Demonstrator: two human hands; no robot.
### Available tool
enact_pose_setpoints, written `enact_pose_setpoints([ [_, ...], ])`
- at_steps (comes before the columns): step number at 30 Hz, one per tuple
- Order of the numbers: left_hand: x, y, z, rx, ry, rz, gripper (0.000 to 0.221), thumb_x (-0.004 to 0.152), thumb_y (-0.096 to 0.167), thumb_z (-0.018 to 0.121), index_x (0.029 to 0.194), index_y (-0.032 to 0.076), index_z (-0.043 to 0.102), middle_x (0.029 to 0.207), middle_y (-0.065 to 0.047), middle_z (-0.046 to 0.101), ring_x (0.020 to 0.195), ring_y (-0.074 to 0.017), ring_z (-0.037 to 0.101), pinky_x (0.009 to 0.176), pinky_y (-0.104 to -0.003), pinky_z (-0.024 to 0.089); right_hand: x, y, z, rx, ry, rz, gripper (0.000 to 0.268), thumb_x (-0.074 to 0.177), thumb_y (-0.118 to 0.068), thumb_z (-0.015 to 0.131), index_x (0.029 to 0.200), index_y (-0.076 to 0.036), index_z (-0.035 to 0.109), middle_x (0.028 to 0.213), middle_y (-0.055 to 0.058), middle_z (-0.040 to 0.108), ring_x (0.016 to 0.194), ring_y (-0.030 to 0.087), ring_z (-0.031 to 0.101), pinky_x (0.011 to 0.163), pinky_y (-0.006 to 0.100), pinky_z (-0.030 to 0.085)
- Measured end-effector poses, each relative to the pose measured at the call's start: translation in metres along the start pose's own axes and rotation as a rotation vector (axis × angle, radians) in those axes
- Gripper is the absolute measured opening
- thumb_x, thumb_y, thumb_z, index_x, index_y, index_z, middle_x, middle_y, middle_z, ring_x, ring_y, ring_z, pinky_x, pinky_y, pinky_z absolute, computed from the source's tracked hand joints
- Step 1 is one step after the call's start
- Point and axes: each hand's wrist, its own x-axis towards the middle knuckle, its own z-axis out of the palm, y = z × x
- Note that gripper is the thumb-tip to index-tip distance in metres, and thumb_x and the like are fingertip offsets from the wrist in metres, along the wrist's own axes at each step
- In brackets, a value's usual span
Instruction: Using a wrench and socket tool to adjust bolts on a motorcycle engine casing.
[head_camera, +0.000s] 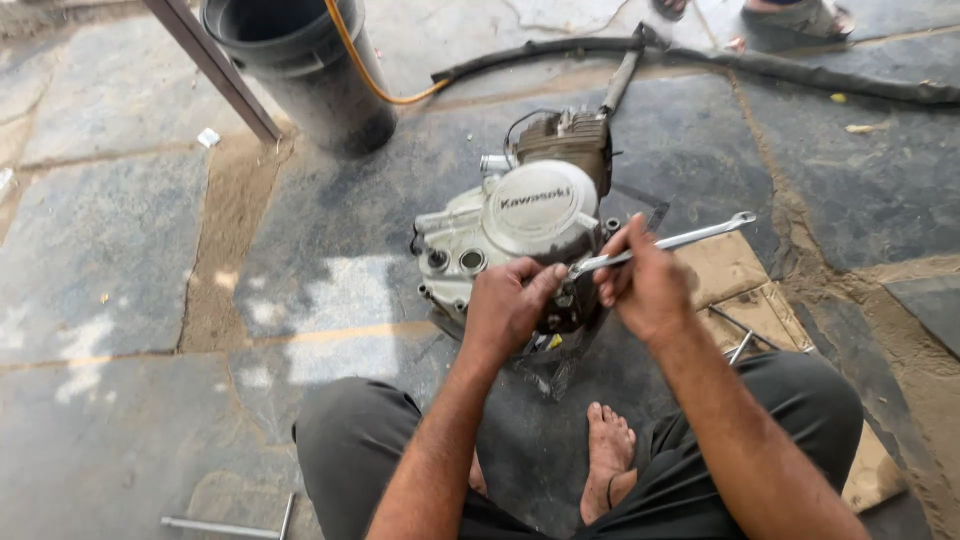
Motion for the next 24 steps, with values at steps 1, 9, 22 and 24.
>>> enact_pose_setpoints([
  [1, -0.001, -0.008, 0.001, -0.002, -0.001, -0.015, 0.034, 0.089, 0.039, 0.075, 0.087, 0.006, 0.08, 0.066, -0.009, 0.073, 0.058, -0.0165, 0.068, 0.057, -0.035, 0.053, -0.008, -0.001, 0.004, -0.001, 0.002, 0.015, 0.047, 0.118, -0.041, 0.04, 0.092, -0.009, 0.064, 0.068, 0.01, 0.066, 0.048, 0.018, 0.059, 0.046, 0.028, 0.051],
  [9, 0.003, -0.011, 0.003, -0.191, -0.038, -0.099, 0.032, 0.089, 0.037, 0.076, 0.09, 0.005, 0.081, 0.066, -0.006, 0.073, 0.056, -0.0088, 0.064, 0.052, -0.027, 0.05, -0.073, 0.036, 0.02, -0.044, -0.032, -0.325, 0.028, 0.113, -0.019, 0.043, 0.115, 0.001, 0.062, 0.104, 0.02, 0.072, 0.092, 0.026, 0.074, 0.085, 0.041, 0.064],
  [22, 0.001, 0.01, 0.004, -0.006, -0.031, -0.091, 0.028, 0.082, 0.036, 0.079, 0.088, 0.008, 0.081, 0.073, -0.006, 0.078, 0.063, -0.0144, 0.076, 0.061, -0.03, 0.06, -0.103, 0.067, 0.082, -0.33, -0.004, -0.404, 0.045, 0.104, -0.014, 0.047, 0.144, 0.002, 0.036, 0.135, 0.024, 0.058, 0.122, 0.029, 0.064, 0.102, 0.039, 0.058],
  [24, 0.002, 0.013, 0.006, 0.075, -0.033, -0.128, 0.028, 0.083, 0.037, 0.077, 0.089, 0.011, 0.081, 0.071, -0.005, 0.078, 0.06, -0.015, 0.075, 0.061, -0.031, 0.06, -0.103, 0.069, 0.088, -0.44, -0.039, -0.511, 0.051, 0.106, -0.021, 0.047, 0.148, 0.0, 0.028, 0.131, 0.021, 0.056, 0.118, 0.025, 0.063, 0.099, 0.036, 0.06],
])
